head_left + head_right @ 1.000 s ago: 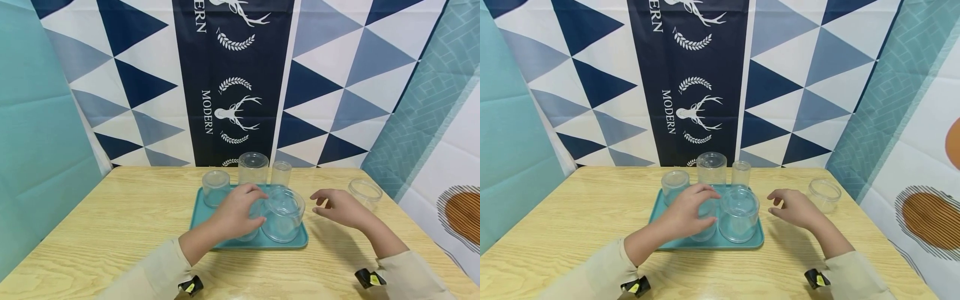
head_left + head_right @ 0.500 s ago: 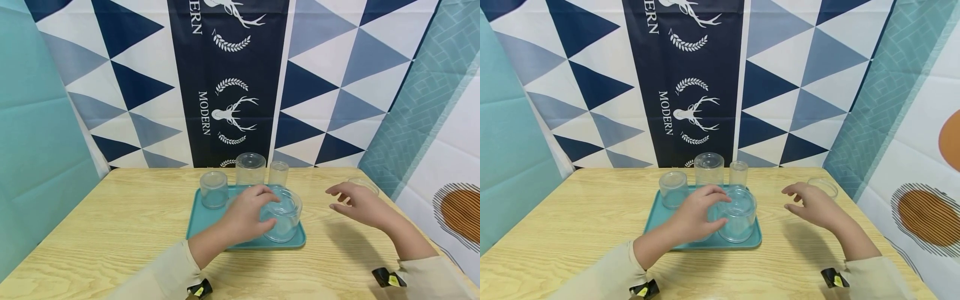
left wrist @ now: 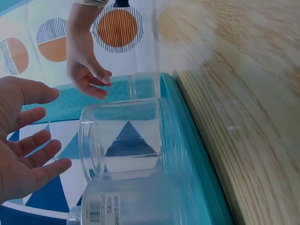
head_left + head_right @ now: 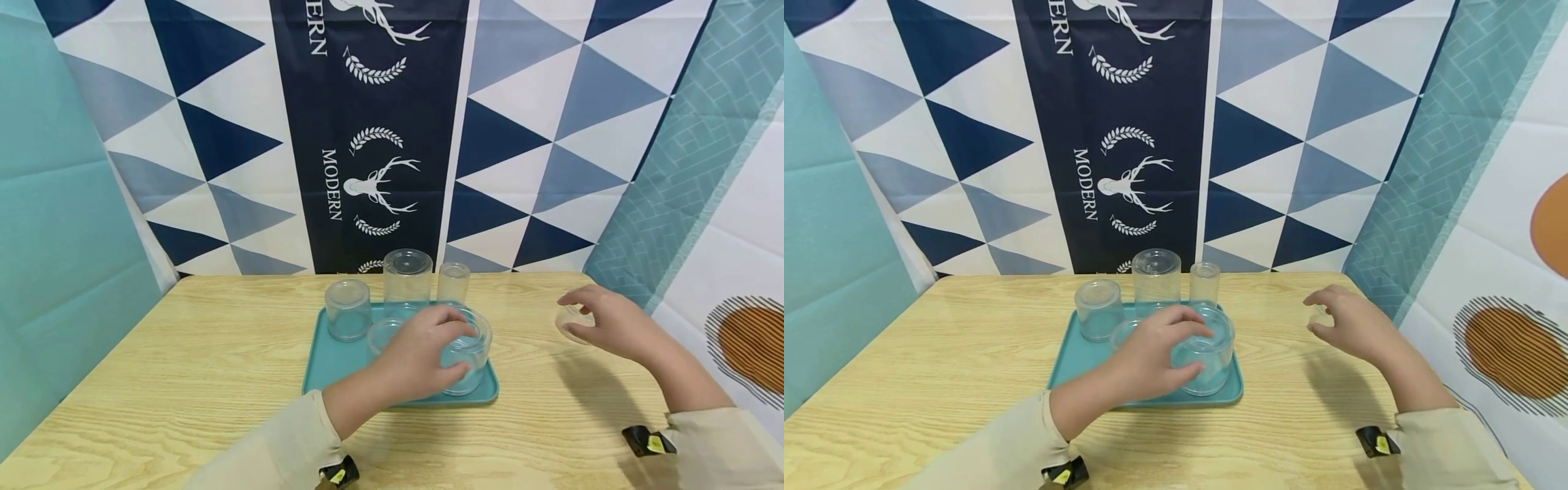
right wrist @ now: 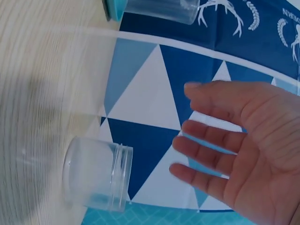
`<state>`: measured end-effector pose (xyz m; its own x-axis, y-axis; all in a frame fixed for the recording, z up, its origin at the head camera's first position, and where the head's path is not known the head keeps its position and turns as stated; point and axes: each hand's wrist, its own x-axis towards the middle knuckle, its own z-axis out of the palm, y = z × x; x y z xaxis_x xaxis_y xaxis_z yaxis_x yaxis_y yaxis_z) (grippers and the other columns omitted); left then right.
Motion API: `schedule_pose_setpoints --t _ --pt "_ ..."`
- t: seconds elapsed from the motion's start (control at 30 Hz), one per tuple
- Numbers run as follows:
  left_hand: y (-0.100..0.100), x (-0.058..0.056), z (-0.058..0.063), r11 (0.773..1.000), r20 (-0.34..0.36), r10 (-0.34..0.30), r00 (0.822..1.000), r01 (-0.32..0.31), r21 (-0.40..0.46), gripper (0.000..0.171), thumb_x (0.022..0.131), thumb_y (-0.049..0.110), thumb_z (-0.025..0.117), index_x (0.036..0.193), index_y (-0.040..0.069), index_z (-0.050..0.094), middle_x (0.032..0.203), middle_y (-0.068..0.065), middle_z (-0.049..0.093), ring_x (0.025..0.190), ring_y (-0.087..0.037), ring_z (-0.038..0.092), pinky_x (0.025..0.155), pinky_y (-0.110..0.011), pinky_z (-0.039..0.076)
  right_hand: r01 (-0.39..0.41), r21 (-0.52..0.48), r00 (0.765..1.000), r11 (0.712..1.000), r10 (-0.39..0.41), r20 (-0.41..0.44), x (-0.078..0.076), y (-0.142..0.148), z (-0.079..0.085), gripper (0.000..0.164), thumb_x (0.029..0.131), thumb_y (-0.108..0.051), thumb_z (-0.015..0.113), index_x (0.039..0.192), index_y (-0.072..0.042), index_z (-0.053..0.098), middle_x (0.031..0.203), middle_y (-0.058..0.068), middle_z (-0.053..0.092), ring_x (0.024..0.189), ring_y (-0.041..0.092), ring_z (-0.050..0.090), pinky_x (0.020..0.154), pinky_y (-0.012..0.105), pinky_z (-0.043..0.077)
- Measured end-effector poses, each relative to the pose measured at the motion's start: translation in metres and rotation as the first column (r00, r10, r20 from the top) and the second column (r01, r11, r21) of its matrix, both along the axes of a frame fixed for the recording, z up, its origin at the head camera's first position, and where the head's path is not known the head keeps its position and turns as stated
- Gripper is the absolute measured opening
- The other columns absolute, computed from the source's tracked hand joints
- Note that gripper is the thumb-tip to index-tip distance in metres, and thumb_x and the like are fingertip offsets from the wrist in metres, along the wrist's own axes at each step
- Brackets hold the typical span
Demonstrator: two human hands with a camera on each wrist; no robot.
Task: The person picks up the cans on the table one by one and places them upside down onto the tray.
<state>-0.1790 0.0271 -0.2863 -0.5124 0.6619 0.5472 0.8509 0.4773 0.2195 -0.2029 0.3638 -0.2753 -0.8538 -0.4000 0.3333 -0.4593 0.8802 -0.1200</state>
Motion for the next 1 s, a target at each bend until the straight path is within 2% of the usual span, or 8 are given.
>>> schedule_pose_setpoints --t 0.2,0.43,0.57,0.7,0.8,1.0 --pt "0.009 0.001 0.000 1.000 -0.016 -0.030 0.999 0.030 0.008 0.030 0.082 0.020 0.078 0.112 0.018 0.071 0.114 0.001 0.059 0.108 -0.014 0.055 0.096 -0.018 0.043 0.071 0.008 0.995 0.997 -0.071 0.068 -0.008 0.013 0.001 0.041 0.082 -0.013 0.077 0.115 0.008 0.063 0.112 0.030 0.059 0.087 0.041 0.063 0.069 0.052 0.053" --pt "0.017 0.003 -0.001 0.999 -0.017 -0.053 0.998 0.052 -0.013 0.029 0.083 0.023 0.077 0.112 0.018 0.071 0.116 0.003 0.058 0.108 -0.011 0.054 0.096 -0.015 0.040 0.119 0.004 0.986 0.993 -0.119 0.114 -0.016 0.023 0.000 0.045 0.081 -0.016 0.077 0.116 0.010 0.062 0.112 0.032 0.058 0.089 0.044 0.061 0.071 0.054 0.052" --pt "0.022 0.005 -0.003 0.997 -0.031 -0.054 0.998 0.052 -0.065 0.030 0.085 0.026 0.075 0.114 0.019 0.071 0.117 0.003 0.058 0.108 -0.009 0.053 0.094 -0.014 0.040 0.147 0.016 0.982 0.989 -0.147 0.122 -0.022 0.030 -0.003 0.047 0.081 -0.015 0.076 0.117 0.011 0.061 0.113 0.036 0.055 0.089 0.045 0.060 0.072 0.055 0.051" --pt "0.027 0.007 -0.005 0.992 -0.034 -0.063 0.997 0.058 -0.111 0.031 0.086 0.029 0.073 0.116 0.021 0.071 0.118 0.003 0.058 0.110 -0.008 0.052 0.094 -0.013 0.040 0.180 0.041 0.973 0.983 -0.184 0.137 -0.029 0.037 -0.005 0.048 0.080 -0.015 0.076 0.117 0.012 0.060 0.116 0.039 0.052 0.101 0.053 0.053 0.079 0.062 0.047" --pt "0.031 0.007 -0.007 0.990 -0.039 -0.073 0.997 0.068 -0.123 0.031 0.086 0.030 0.073 0.116 0.021 0.071 0.118 0.003 0.058 0.110 -0.008 0.052 0.095 -0.013 0.040 0.194 0.057 0.969 0.979 -0.201 0.143 -0.034 0.041 -0.006 0.049 0.079 -0.015 0.076 0.116 0.013 0.060 0.118 0.041 0.051 0.109 0.058 0.046 0.085 0.066 0.043" --pt "0.038 0.003 -0.010 0.987 -0.033 -0.083 0.996 0.077 -0.140 0.032 0.088 0.032 0.071 0.119 0.022 0.070 0.122 0.003 0.057 0.113 -0.008 0.051 0.097 -0.015 0.039 0.212 0.070 0.966 0.975 -0.220 0.135 -0.043 0.051 -0.009 0.054 0.077 -0.016 0.078 0.116 0.015 0.058 0.118 0.044 0.048 0.108 0.061 0.043 0.085 0.069 0.041"
